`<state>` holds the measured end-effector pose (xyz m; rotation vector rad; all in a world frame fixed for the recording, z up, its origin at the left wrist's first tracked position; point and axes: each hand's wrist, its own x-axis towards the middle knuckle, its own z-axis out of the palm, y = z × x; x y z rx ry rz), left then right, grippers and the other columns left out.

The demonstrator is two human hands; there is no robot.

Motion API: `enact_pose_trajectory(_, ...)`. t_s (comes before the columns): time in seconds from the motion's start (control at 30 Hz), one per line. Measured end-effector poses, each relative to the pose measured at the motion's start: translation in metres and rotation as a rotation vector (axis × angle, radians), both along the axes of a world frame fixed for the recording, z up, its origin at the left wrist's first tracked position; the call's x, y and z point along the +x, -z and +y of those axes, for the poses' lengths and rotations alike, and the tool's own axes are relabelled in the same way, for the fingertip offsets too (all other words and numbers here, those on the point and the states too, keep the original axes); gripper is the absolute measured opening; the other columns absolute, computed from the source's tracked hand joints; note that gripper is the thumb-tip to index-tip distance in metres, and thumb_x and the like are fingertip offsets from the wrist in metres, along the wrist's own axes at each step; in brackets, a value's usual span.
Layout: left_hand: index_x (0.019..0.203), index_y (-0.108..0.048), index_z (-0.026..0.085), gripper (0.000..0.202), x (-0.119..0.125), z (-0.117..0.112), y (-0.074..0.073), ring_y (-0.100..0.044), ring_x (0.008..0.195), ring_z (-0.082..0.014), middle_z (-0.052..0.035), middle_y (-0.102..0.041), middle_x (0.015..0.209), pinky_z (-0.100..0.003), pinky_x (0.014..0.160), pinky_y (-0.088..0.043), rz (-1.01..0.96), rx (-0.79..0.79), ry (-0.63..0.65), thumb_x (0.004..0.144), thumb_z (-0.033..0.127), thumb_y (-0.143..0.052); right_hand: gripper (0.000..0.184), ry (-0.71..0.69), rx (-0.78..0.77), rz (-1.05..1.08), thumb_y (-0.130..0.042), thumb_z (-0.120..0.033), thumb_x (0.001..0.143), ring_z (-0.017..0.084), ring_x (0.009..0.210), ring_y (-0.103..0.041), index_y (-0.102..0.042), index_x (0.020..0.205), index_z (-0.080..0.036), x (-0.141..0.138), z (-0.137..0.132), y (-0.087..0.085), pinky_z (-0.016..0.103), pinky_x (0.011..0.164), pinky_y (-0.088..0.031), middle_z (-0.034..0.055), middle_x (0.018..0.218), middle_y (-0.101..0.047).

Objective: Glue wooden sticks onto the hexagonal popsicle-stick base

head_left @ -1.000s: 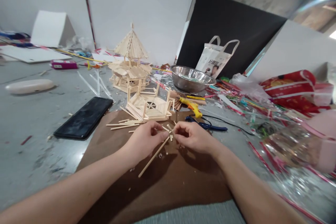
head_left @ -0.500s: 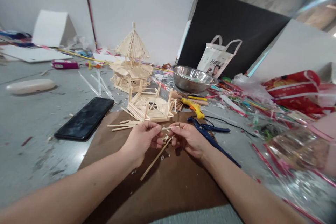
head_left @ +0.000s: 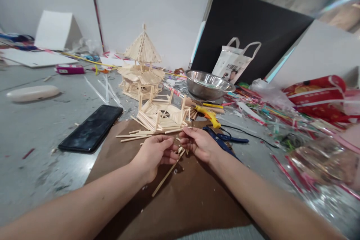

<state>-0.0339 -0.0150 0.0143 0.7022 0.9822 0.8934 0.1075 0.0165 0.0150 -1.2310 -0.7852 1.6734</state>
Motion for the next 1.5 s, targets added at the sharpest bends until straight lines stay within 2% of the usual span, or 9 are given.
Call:
enact_pose_trajectory(0.17, 0.075, -0.046, 0.014, 0.010, -0.001, 0.000, -0.002, -0.051, 0.041, -0.0077, -0.0006, -0.054, 0.061, -0.021, 0.040, -0.043, 0.019, -0.024, -0.013, 0.071, 0.022, -0.050, 0.015, 0.039, -0.043, -0.002, -0.049, -0.015, 0.075, 0.006, 0.038, -0.053, -0.053, 0.062, -0.009, -0.007, 0.005, -0.002, 0.017, 0.038, -0.047, -0.0008, 0.050, -0.057)
enact_pose_trajectory(0.47, 0.076, -0.048, 0.012, 0.010, -0.003, 0.001, -0.002, -0.051, 0.042, -0.0073, -0.0012, -0.054, 0.061, -0.021, 0.042, -0.043, 0.006, -0.018, 0.000, 0.071, 0.022, -0.048, 0.016, 0.105, -0.061, 0.044, -0.050, -0.016, 0.075, 0.006, 0.037, -0.052, -0.053, 0.061, -0.009, -0.013, 0.006, 0.005, 0.016, 0.036, -0.046, -0.0009, 0.048, -0.057)
enact_pose_trajectory(1.17, 0.081, -0.049, 0.013, 0.015, -0.002, 0.001, -0.002, -0.051, 0.043, -0.0075, -0.0016, -0.054, 0.063, -0.022, 0.046, -0.044, 0.022, -0.010, 0.051, 0.070, 0.024, -0.049, 0.015, 0.097, -0.056, 0.028, -0.051, -0.022, 0.074, 0.006, 0.037, -0.053, -0.053, 0.063, -0.011, -0.013, 0.008, 0.005, 0.015, 0.035, -0.044, -0.0011, 0.049, -0.057)
enact_pose_trajectory(1.33, 0.081, -0.050, 0.013, 0.018, -0.001, -0.002, -0.003, -0.050, 0.043, -0.0068, -0.0009, -0.053, 0.064, -0.023, 0.046, -0.043, 0.051, 0.032, 0.082, 0.070, 0.027, -0.050, 0.013, 0.100, -0.112, 0.027, -0.052, -0.021, 0.073, 0.007, 0.036, -0.052, -0.053, 0.065, -0.011, -0.012, 0.003, 0.000, 0.017, 0.034, -0.044, -0.0014, 0.049, -0.057)
enact_pose_trajectory(1.5, 0.084, -0.054, 0.014, 0.022, 0.000, -0.006, -0.007, -0.050, 0.046, -0.0063, -0.0012, -0.054, 0.069, -0.021, 0.045, -0.042, 0.079, 0.117, 0.109, 0.067, 0.028, -0.053, 0.011, 0.047, -0.132, 0.057, -0.052, -0.020, 0.072, 0.006, 0.032, -0.050, -0.053, 0.067, -0.011, -0.010, -0.007, -0.009, 0.015, 0.031, -0.041, -0.0020, 0.048, -0.056)
